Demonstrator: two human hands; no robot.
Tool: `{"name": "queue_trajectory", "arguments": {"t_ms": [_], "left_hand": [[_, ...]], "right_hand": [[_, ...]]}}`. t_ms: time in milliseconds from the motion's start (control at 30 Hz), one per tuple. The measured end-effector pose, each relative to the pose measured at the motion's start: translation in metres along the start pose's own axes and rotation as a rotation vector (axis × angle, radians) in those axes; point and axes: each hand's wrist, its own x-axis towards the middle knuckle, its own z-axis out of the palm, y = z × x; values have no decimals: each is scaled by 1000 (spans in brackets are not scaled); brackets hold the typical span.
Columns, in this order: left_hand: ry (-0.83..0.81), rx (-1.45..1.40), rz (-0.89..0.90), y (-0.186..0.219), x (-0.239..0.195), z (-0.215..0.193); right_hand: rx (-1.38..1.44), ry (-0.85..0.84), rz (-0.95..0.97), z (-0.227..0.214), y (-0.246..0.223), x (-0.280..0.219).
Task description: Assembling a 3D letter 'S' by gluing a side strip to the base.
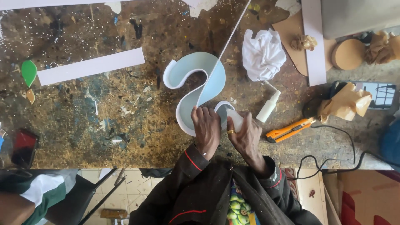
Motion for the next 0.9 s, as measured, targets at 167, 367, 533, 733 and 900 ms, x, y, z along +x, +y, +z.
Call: {"name": "queue_trajectory", "arguments": {"t_ms": [167, 367, 533, 733, 900], "left_hand": [[11, 33, 19, 0, 1, -1], [12, 32, 22, 0, 0, 0], [28, 14, 31, 0, -1, -3], [34, 14, 13, 1, 0, -3], [35, 17, 14, 0, -3, 5]], "right_hand": [[121, 13, -40, -5, -7, 1], [199, 28, -82, -10, -7, 3], [233, -4, -70, -12, -3, 5], [254, -55, -59, -12, 0, 4], [164, -17, -89, -6, 5, 2]]}}
